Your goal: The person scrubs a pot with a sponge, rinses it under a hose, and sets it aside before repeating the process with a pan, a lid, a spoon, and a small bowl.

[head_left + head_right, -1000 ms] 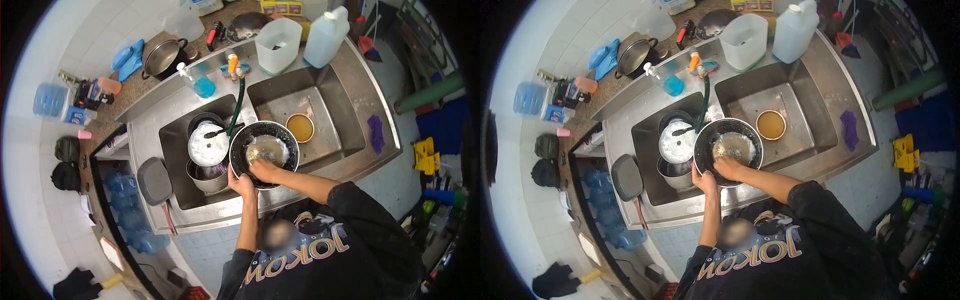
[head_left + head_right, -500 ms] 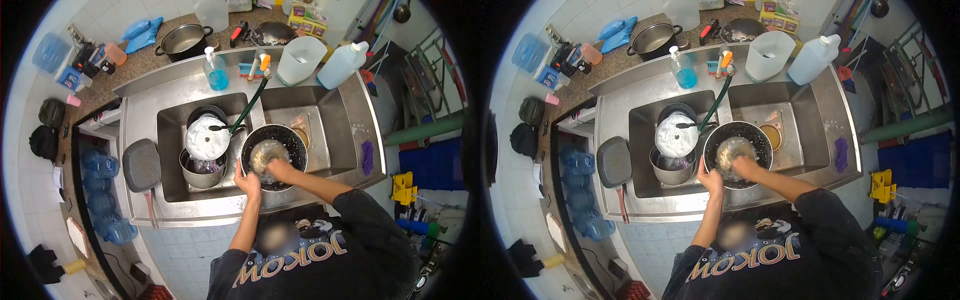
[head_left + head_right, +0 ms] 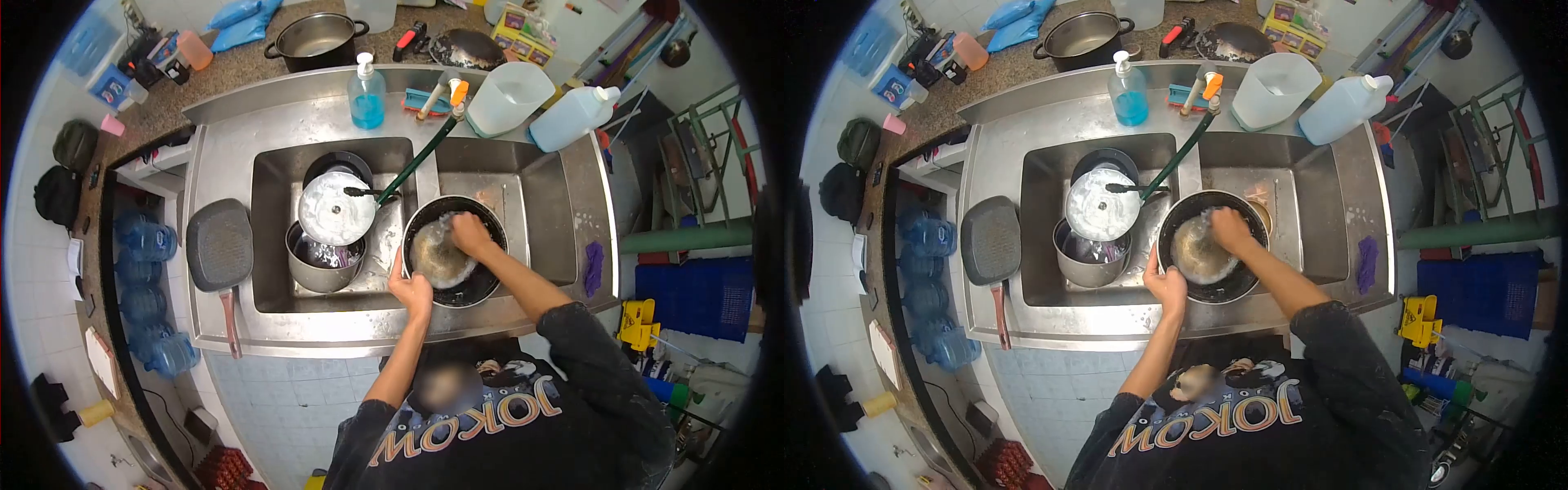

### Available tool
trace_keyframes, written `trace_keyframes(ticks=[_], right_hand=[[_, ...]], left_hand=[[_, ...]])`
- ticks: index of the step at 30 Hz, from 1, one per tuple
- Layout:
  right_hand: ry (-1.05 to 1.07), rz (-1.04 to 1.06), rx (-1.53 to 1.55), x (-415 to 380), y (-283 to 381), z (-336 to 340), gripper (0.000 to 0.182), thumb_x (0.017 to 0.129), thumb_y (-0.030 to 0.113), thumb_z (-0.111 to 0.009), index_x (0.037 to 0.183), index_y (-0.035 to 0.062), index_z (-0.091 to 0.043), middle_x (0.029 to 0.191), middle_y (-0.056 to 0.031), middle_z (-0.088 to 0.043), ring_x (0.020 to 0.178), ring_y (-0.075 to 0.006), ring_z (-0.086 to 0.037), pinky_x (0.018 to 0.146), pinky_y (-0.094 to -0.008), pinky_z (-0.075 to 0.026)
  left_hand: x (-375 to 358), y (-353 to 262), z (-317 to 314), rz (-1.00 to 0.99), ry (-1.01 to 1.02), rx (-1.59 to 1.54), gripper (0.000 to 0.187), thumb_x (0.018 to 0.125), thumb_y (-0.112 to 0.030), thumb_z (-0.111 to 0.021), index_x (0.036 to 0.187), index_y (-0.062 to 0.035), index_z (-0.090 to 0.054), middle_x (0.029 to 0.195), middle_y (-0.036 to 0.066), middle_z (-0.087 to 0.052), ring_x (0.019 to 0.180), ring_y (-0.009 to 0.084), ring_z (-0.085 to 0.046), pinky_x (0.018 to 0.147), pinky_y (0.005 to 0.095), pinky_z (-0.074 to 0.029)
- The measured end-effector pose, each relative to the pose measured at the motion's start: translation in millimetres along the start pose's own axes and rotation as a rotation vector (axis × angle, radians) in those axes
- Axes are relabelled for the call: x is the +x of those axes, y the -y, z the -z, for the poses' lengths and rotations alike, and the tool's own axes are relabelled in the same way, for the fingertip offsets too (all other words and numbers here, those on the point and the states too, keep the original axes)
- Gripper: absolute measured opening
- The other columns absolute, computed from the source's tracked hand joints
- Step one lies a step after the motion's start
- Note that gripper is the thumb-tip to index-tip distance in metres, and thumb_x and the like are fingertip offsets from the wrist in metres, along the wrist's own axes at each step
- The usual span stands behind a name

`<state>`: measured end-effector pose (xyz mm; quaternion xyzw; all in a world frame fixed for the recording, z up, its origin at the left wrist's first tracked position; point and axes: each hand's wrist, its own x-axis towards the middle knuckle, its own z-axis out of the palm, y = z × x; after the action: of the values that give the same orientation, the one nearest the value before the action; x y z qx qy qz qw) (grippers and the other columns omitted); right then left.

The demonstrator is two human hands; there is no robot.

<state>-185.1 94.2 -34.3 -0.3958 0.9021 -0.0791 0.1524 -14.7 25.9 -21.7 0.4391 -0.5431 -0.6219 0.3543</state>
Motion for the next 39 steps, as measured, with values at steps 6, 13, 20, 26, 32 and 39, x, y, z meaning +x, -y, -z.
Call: trace_keyframes(ticks=[6, 13, 20, 26, 32, 39], right_hand=[[0.144, 0.361, -0.074, -54.3, 44.2, -63.5, 0.012, 0.075, 0.008, -0.062, 0.078, 0.0002, -0.070, 0.084, -0.0206, -0.069, 0.078, -0.0356, -0.069, 0.066, -0.0439, -0.057], [0.268, 0.035, -0.111, -3.2, 15.7, -7.4, 0.013, 0.073, 0.009, -0.062, 0.078, -0.0008, -0.070, 0.084, -0.0236, -0.067, 0.081, -0.0346, -0.069, 0.075, -0.0466, -0.055], [0.214, 0.355, -0.076, -29.8, -5.3, 0.9, 0.013, 0.073, 0.009, -0.063, 0.082, 0.0017, -0.068, 0.087, -0.0229, -0.067, 0.074, -0.0392, -0.066, 0.068, -0.0452, -0.054], [0.063, 0.476, 0.113, -46.7, 24.4, -45.0, 0.029, 0.072, 0.016, -0.066, 0.098, 0.0032, -0.070, 0.097, -0.0191, -0.068, 0.089, -0.0365, -0.065, 0.082, -0.0463, -0.051], [-0.066, 0.114, 0.052, -14.1, 15.2, -40.2, 0.018, 0.082, 0.014, -0.060, 0.087, 0.0015, -0.070, 0.084, -0.0238, -0.066, 0.082, -0.0390, -0.066, 0.075, -0.0466, -0.054], [0.453, 0.318, 0.158, -70.8, -2.0, -2.7, 0.021, 0.079, 0.021, -0.068, 0.093, 0.0054, -0.073, 0.091, -0.0197, -0.069, 0.086, -0.0377, -0.066, 0.079, -0.0428, -0.052]], left_hand=[[0.7, 12.7, 6.0, -0.008, 0.002, -0.017, 0.061, 0.063, 0.012, -0.039, 0.121, 0.0113, -0.057, 0.111, 0.020, -0.065, 0.104, 0.0254, -0.062, 0.096, 0.0325, -0.044], [-4.6, 2.8, 2.6, 0.058, 0.011, -0.078, 0.057, 0.062, 0.010, -0.042, 0.115, 0.0082, -0.063, 0.113, 0.025, -0.063, 0.111, 0.0330, -0.060, 0.102, 0.0379, -0.040], [-0.4, 12.4, -1.7, 0.021, -0.004, -0.064, 0.057, 0.062, 0.006, -0.044, 0.115, 0.0024, -0.065, 0.112, 0.024, -0.064, 0.115, 0.0373, -0.055, 0.104, 0.0417, -0.037], [-1.0, 4.5, -2.1, -0.039, 0.015, 0.009, 0.057, 0.062, 0.004, -0.046, 0.116, -0.0008, -0.066, 0.112, 0.023, -0.065, 0.116, 0.0385, -0.054, 0.104, 0.0437, -0.037], [-2.3, -6.4, -5.4, -0.137, -0.007, 0.175, 0.057, 0.061, 0.008, -0.043, 0.114, 0.0045, -0.065, 0.109, 0.024, -0.064, 0.108, 0.0353, -0.059, 0.101, 0.0388, -0.040], [-5.3, -1.7, -9.9, -0.054, -0.034, 0.110, 0.056, 0.064, 0.005, -0.046, 0.117, -0.0003, -0.066, 0.117, 0.022, -0.062, 0.121, 0.0363, -0.050, 0.106, 0.0421, -0.034]])
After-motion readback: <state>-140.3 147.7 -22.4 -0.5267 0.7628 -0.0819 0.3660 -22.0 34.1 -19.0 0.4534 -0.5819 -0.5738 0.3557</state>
